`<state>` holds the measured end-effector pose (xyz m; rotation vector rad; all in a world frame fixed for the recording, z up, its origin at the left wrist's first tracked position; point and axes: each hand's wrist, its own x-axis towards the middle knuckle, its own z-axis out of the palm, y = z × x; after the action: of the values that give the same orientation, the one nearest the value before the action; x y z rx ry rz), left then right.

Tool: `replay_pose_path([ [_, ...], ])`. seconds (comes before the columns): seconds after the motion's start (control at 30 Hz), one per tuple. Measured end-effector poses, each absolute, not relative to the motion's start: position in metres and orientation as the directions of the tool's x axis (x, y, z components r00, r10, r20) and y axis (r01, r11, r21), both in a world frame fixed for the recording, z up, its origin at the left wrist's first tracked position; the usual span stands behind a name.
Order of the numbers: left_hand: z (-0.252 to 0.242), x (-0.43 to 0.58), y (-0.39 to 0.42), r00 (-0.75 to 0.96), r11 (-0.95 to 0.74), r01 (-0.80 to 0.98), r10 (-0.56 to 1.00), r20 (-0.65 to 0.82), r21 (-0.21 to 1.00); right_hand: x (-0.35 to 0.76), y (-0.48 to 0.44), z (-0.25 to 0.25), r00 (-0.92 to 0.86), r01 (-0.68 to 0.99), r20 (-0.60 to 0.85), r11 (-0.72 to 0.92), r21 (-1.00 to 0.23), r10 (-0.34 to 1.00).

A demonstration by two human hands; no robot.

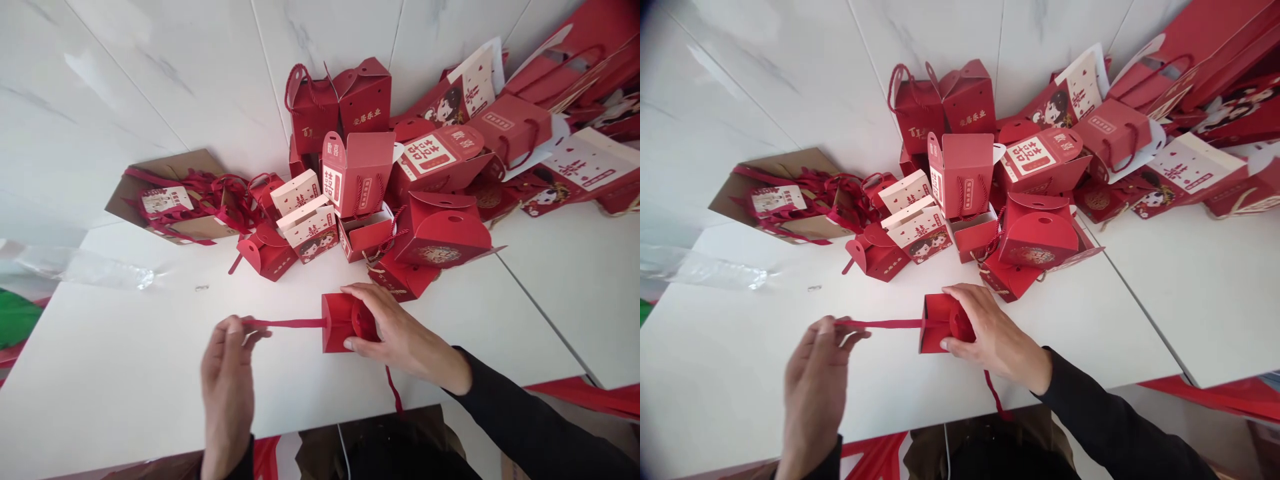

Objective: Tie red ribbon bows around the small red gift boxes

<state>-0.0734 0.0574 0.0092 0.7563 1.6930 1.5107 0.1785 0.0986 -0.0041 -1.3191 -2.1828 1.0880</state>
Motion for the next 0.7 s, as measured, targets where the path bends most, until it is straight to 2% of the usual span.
replay_pose_path([
  [0.17,0.012,-0.127,0.050,-0.780,0.298,0.149,0.622,-0.073,0.943,0.190,0.084,-0.002,-0.437,0.534,-0.040,0.223,-0.816,0.899],
  [0.27,0.007,-0.121,0.034,-0.798,0.411,0.218,0.597,-0.081,0.885,0.198,0.069,-0.003,-0.297,0.532,-0.053,0.120,-0.838,0.953],
  [0.33,0.001,-0.096,0.023,-0.696,0.458,0.220,0.692,-0.190,0.861,0.203,0.061,-0.006,-0.211,0.547,-0.149,-0.010,-0.837,0.966],
  [0.4,-0.005,-0.064,0.016,-0.498,0.480,0.224,0.805,-0.324,0.848,0.205,0.055,-0.008,-0.182,0.554,-0.283,-0.139,-0.821,0.942],
  [0.43,-0.007,-0.049,0.016,-0.415,0.486,0.233,0.833,-0.366,0.843,0.205,0.054,-0.009,-0.192,0.556,-0.338,-0.182,-0.811,0.921],
  [0.5,-0.010,-0.025,0.019,-0.371,0.502,0.211,0.835,-0.406,0.839,0.205,0.053,-0.009,-0.228,0.556,-0.405,-0.224,-0.801,0.885],
  [0.6,-0.012,-0.007,0.034,-0.364,0.458,0.115,0.845,-0.391,0.882,0.204,0.055,-0.005,-0.248,0.555,-0.418,-0.226,-0.800,0.874],
  [0.7,-0.012,-0.004,0.051,-0.242,0.285,0.044,0.933,-0.267,0.957,0.204,0.059,0.001,-0.251,0.538,-0.373,-0.192,-0.821,0.893],
])
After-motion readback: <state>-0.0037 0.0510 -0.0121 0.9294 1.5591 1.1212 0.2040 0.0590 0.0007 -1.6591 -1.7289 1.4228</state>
